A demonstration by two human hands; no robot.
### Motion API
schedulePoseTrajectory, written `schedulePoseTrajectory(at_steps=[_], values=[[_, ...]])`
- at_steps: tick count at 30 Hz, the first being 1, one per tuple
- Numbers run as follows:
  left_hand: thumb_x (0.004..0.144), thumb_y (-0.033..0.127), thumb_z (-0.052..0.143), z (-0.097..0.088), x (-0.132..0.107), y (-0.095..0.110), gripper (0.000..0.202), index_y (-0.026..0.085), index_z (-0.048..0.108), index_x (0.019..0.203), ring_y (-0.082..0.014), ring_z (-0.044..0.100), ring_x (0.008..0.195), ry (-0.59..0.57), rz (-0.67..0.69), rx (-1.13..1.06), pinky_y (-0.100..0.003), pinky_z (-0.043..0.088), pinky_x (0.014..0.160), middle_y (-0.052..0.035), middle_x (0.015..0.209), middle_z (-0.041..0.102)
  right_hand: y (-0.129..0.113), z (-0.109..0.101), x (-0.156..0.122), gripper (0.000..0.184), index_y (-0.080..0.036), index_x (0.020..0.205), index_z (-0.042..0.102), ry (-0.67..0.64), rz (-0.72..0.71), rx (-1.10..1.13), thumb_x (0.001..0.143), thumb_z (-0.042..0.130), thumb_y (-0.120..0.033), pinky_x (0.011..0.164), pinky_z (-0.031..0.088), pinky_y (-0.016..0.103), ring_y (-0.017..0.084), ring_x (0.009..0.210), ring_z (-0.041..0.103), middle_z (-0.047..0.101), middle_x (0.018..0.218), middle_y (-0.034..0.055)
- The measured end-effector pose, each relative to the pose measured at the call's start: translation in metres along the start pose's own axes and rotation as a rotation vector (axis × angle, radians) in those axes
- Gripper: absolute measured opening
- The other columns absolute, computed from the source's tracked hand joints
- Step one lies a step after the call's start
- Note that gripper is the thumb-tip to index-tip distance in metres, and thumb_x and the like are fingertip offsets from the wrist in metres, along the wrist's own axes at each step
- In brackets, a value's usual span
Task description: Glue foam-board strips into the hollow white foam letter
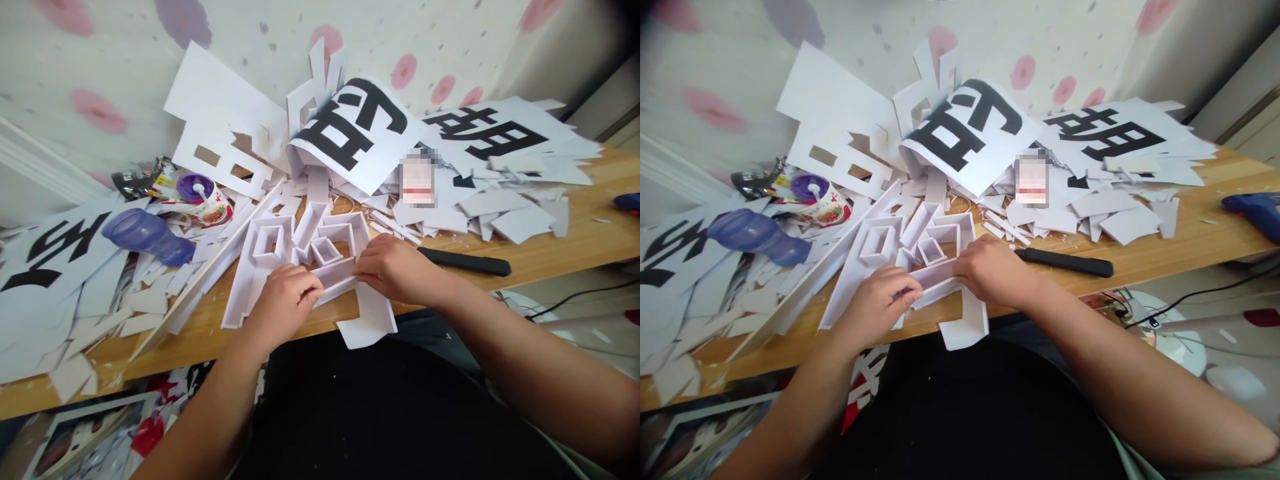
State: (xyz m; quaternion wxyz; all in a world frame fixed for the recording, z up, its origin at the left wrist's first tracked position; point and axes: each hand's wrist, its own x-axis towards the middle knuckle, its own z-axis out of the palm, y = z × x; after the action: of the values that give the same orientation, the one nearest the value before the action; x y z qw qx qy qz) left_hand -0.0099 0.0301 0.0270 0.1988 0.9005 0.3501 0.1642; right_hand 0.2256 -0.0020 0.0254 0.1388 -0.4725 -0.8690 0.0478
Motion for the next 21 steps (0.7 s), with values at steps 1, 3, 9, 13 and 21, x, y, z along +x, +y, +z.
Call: schedulePoseTrajectory(at_steps=[1, 3, 9, 13, 21], values=[[0.091, 0.018, 0.057, 0.0001, -0.0001, -0.0001, 0.019, 0.020, 0.064, 0.073, -0.0156, 0.056, 0.073, 0.002, -0.001, -0.002, -0.030, 0.041, 0.074, 0.0022, 0.069, 0.061, 0.0002, 0.0008, -0.0005, 0.024, -0.016, 0.076, 0.073, 0.012, -0.005, 0.005, 0.091, 0.054, -0.017, 0.075, 0.036, 0.032, 0.019, 0.073, 0.057, 0.068, 0.071, 0.0057], [0.090, 0.017, 0.057, 0.0002, -0.0005, -0.0004, 0.019, 0.020, 0.065, 0.073, -0.0155, 0.056, 0.073, 0.002, 0.000, -0.004, -0.030, 0.041, 0.073, 0.0022, 0.069, 0.061, 0.0006, 0.0020, -0.0014, 0.024, -0.017, 0.075, 0.072, 0.023, -0.013, 0.014, 0.091, 0.054, -0.017, 0.076, 0.036, 0.032, 0.019, 0.073, 0.057, 0.068, 0.071, 0.0054], [0.091, 0.019, 0.056, -0.0011, -0.0007, 0.0002, 0.021, 0.020, 0.063, 0.070, -0.0155, 0.054, 0.071, -0.001, 0.001, 0.003, -0.030, 0.042, 0.072, 0.0020, 0.068, 0.059, -0.0008, 0.0010, -0.0002, 0.023, -0.017, 0.075, 0.072, 0.001, 0.012, -0.011, 0.090, 0.054, -0.015, 0.075, 0.035, 0.033, 0.019, 0.072, 0.056, 0.069, 0.070, 0.0064], [0.090, 0.018, 0.055, -0.0005, 0.0002, 0.0002, 0.020, 0.020, 0.064, 0.073, -0.0161, 0.055, 0.073, -0.015, -0.010, 0.035, -0.030, 0.042, 0.072, 0.0013, 0.070, 0.060, -0.0010, 0.0035, 0.0016, 0.025, -0.016, 0.070, 0.069, -0.005, 0.013, -0.045, 0.089, 0.053, -0.015, 0.073, 0.034, 0.033, 0.018, 0.067, 0.054, 0.067, 0.068, 0.0056], [0.090, 0.018, 0.051, -0.0075, 0.0069, 0.0027, 0.021, 0.022, 0.067, 0.078, -0.0196, 0.055, 0.074, -0.102, 0.089, 0.153, -0.032, 0.040, 0.071, -0.0003, 0.070, 0.062, -0.0030, 0.0000, 0.0027, 0.020, -0.016, 0.073, 0.067, -0.030, -0.009, -0.121, 0.086, 0.054, -0.012, 0.073, 0.034, 0.035, 0.018, 0.071, 0.056, 0.068, 0.074, 0.0067]])
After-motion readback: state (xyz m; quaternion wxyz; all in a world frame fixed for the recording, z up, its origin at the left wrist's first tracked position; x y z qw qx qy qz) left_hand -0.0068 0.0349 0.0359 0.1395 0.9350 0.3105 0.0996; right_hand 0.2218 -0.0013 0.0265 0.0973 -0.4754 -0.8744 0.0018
